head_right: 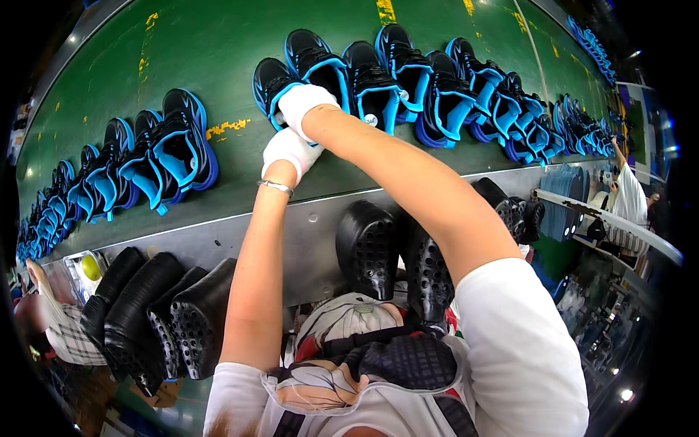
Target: The person picks up blue and black sneakers from an assembly line by hand, places black ventilated shoe components on top of each pair, and pushes them down the line.
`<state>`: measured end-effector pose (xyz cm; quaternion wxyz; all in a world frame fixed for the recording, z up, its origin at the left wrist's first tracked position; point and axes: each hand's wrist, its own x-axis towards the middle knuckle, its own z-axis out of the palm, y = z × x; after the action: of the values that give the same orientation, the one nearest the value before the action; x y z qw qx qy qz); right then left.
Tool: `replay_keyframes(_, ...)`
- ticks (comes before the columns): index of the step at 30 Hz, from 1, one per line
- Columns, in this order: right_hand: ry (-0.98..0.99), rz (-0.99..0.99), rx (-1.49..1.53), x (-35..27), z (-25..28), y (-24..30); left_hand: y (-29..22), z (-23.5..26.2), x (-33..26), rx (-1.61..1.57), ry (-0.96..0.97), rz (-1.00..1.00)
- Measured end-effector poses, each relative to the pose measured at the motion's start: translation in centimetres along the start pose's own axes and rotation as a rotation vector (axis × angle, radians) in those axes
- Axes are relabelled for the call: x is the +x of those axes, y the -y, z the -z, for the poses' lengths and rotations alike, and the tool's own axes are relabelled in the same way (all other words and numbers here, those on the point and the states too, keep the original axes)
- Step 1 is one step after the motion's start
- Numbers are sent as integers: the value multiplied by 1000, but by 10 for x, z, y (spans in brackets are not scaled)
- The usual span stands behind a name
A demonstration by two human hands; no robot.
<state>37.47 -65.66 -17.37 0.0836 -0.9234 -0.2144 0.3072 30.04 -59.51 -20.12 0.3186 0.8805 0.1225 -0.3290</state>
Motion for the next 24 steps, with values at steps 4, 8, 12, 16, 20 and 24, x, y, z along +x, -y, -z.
replay_keyframes(4,-20,-72,-31,2,1,8,3,-6,-5,90,-105,-93)
replay_keyframes(8,116,69,25,-36,39,1,-12,2,-25,126,-149,-8)
replay_keyframes(12,-29,232,85,-144,93,-42,9,-4,-31,-54,-316,-313)
replay_keyframes(16,-363,44,214,-267,130,-150,47,-14,-31,137,-604,-280)
replay_keyframes(20,-769,-390,337,-413,102,-289,13,-29,-74,-7,-616,-302)
replay_keyframes(24,-736,-791,409,-510,54,-357,22,-46,-111,-39,-749,-305)
